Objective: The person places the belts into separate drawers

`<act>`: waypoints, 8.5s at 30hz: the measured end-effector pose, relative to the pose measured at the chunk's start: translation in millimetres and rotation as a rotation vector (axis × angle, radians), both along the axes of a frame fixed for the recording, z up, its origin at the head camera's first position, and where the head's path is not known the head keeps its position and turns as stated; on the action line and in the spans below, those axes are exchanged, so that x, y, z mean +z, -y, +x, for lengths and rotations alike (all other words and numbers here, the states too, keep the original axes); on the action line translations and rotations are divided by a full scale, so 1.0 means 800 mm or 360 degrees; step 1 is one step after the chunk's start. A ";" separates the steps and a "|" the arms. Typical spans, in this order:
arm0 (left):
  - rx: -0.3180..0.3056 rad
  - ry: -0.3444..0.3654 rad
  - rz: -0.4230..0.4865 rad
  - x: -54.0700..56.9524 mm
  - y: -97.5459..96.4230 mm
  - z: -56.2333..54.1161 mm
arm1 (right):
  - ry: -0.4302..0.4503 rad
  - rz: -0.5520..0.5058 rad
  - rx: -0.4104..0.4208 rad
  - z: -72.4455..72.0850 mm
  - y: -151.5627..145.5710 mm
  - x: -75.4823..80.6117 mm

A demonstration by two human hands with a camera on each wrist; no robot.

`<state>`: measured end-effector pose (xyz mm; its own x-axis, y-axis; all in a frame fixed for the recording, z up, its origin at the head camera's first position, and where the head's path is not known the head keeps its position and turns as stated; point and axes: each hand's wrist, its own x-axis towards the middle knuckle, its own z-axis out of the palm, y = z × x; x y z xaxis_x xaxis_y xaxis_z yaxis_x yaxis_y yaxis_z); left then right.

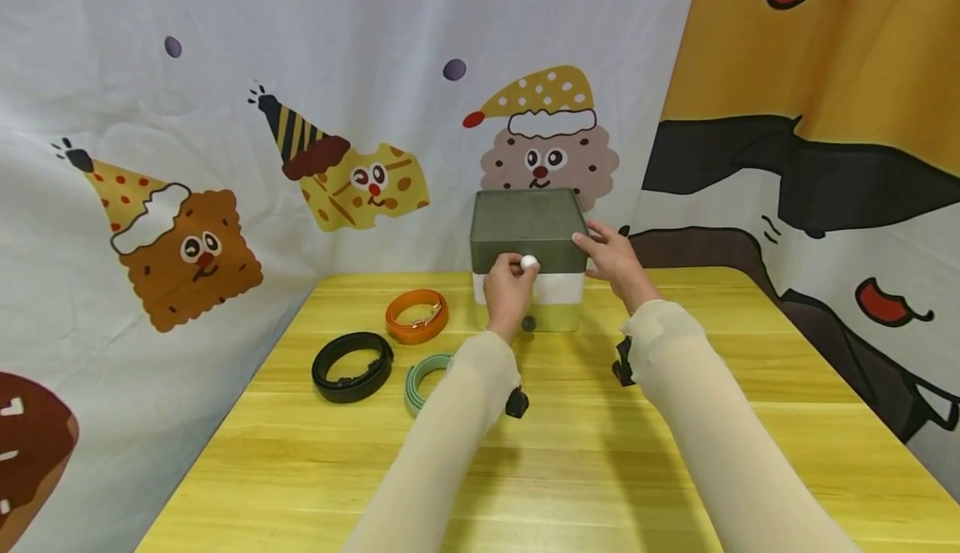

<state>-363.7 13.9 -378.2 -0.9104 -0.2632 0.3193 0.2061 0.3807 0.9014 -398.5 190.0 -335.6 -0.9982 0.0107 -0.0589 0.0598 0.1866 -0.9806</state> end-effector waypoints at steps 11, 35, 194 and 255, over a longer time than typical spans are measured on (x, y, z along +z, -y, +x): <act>-0.0016 -0.0059 0.0032 -0.005 0.003 0.010 | 0.0062 -0.0057 0.0032 0.001 -0.002 0.007; -0.0177 -0.0079 0.0178 -0.011 0.010 0.067 | 0.0172 -0.0152 0.0114 -0.006 -0.012 0.012; -0.0967 0.0398 -0.0761 0.118 0.120 0.035 | 0.0206 -0.0138 0.0103 0.001 -0.009 0.010; -0.0313 -0.0183 -0.0022 -0.010 0.029 0.106 | 0.0190 -0.0094 0.0112 0.003 -0.012 0.011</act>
